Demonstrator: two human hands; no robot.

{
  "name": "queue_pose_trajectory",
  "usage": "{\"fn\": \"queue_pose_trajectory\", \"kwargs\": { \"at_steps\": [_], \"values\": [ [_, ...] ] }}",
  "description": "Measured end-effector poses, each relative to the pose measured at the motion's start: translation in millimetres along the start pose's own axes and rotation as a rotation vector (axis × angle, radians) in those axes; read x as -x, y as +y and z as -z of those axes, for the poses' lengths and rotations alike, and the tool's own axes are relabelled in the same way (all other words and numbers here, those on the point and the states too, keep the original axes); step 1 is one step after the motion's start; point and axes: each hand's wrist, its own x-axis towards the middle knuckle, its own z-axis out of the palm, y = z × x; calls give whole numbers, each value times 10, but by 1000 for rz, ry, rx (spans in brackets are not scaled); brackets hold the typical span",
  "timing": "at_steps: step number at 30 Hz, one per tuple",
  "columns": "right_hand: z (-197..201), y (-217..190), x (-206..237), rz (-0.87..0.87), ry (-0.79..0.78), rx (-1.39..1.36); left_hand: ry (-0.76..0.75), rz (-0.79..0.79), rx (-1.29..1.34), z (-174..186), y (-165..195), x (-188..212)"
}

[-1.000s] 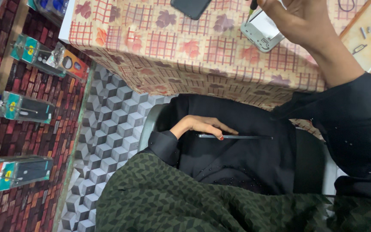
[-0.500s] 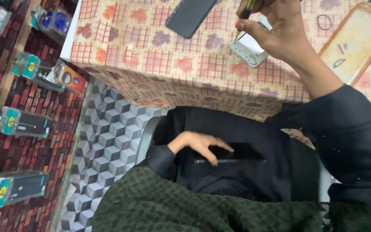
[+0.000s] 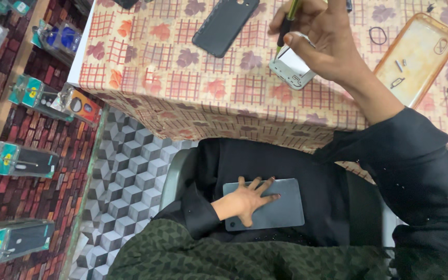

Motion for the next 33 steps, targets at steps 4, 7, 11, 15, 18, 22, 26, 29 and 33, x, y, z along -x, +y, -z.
{"fn": "queue_pose_trajectory", "kwargs": {
  "at_steps": [4, 7, 11, 15, 18, 22, 26, 29, 33],
  "values": [
    [-54, 11, -9, -1, 105, 171, 24, -9, 47, -8, -23, 5],
    [-36, 6, -28, -67, 44, -58, 27, -13, 54, -12, -41, -4],
    [-26, -1, -47, 59, 14, 6, 164, -42, 83, 52, -41, 30],
    [-37, -9, -40, -6, 55, 33, 636, -117, 119, 354, -8, 225],
    [-28, -1, -43, 2, 34, -102, 969, -186, 196, 772, 9, 516],
    [-69, 37, -36, 8, 149, 38, 1351, -238, 270, 1341, 18, 1019],
    [-32, 57, -20, -61, 126, -177, 1581, -168, 351, 1894, -197, 1260],
    [-5, 60, -22, -38, 146, -169, 1534, -31, 476, 2344, -532, 1162],
    [50, 64, -20, -31, 235, -148, 1484, -144, 353, 2667, -835, 966]
  ]
}}
